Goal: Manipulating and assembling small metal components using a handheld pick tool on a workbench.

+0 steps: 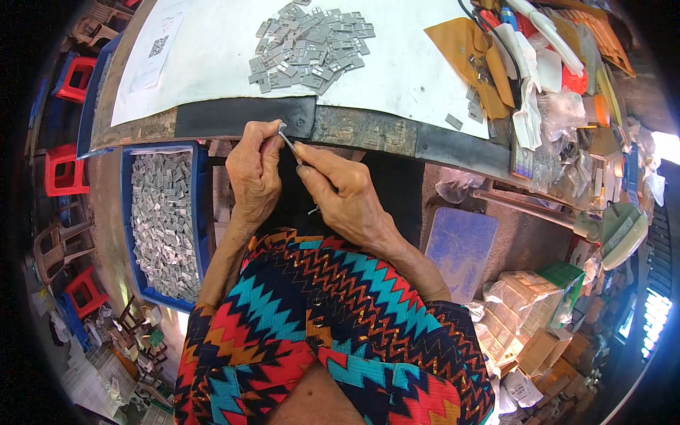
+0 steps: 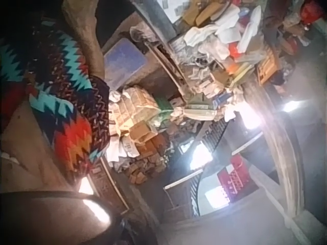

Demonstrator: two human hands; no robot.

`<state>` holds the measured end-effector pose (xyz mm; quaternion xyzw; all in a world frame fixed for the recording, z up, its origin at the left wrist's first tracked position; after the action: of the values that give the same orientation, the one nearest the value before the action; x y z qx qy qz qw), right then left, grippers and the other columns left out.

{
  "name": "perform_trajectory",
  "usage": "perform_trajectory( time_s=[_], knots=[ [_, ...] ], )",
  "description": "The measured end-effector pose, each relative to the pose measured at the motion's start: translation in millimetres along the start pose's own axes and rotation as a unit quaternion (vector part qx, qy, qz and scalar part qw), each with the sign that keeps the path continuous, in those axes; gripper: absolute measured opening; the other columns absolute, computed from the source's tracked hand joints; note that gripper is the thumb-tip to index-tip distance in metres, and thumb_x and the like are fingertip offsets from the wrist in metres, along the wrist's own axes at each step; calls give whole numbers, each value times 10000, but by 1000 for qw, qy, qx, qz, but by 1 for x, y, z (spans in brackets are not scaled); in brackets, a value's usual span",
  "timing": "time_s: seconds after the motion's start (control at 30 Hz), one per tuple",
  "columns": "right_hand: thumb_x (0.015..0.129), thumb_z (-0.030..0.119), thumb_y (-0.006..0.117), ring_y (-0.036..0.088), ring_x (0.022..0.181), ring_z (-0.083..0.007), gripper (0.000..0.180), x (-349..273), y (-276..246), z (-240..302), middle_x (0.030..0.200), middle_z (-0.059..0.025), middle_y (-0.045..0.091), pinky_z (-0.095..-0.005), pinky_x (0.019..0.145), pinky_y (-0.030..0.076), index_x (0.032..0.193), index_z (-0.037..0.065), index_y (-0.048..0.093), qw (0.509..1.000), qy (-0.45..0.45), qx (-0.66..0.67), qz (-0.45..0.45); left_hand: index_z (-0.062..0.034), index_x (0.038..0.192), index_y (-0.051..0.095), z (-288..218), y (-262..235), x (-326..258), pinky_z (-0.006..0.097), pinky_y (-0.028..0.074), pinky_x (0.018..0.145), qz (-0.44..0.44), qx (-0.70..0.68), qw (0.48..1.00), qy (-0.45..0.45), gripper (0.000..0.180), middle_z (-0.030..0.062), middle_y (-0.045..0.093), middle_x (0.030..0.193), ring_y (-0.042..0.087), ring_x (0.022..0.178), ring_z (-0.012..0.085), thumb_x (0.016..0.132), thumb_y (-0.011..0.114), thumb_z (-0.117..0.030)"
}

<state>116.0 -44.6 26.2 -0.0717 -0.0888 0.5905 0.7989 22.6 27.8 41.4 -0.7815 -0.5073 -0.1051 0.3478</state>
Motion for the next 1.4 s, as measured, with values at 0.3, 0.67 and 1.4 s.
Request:
perform_trajectory(
  time_s=[0.3, 0.67, 1.4],
  knots=[
    [884, 106, 493, 458, 579, -70, 251, 8, 6, -24, 654, -14, 520, -229, 531, 399, 1093, -20, 551, 995, 85, 17, 56, 0, 926, 518, 17, 4, 8, 315, 434, 535, 65, -19, 997, -46, 107, 132, 511, 678, 555, 597, 263, 820, 512, 13],
    [880, 125, 503, 448, 573, -66, 278, -6, 20, -46, 630, 1, 494, -227, 517, 394, 1119, -12, 542, 970, 151, 109, 153, 37, 933, 528, 71, 16, 38, 192, 326, 446, 94, -560, 742, -358, 141, 128, 569, 755, 429, 557, 85, 877, 464, -75],
    [876, 149, 513, 445, 522, -50, 301, -11, 14, -77, 582, 12, 489, -211, 468, 360, 1136, 6, 558, 969, 160, 94, 162, -112, 896, 621, 74, 35, 83, 370, 450, 538, 156, 313, 932, -94, 214, 89, 603, 606, 594, 571, 258, 755, 639, -271]
  ],
)
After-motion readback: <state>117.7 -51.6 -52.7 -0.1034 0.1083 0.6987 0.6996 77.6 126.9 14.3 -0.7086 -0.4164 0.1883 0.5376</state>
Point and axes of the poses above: each hand's wrist, its own x-axis towards the middle knuckle, its own y-axis out of the palm, z = x × y, the point moved 10 cm from there along x, towards the middle knuckle
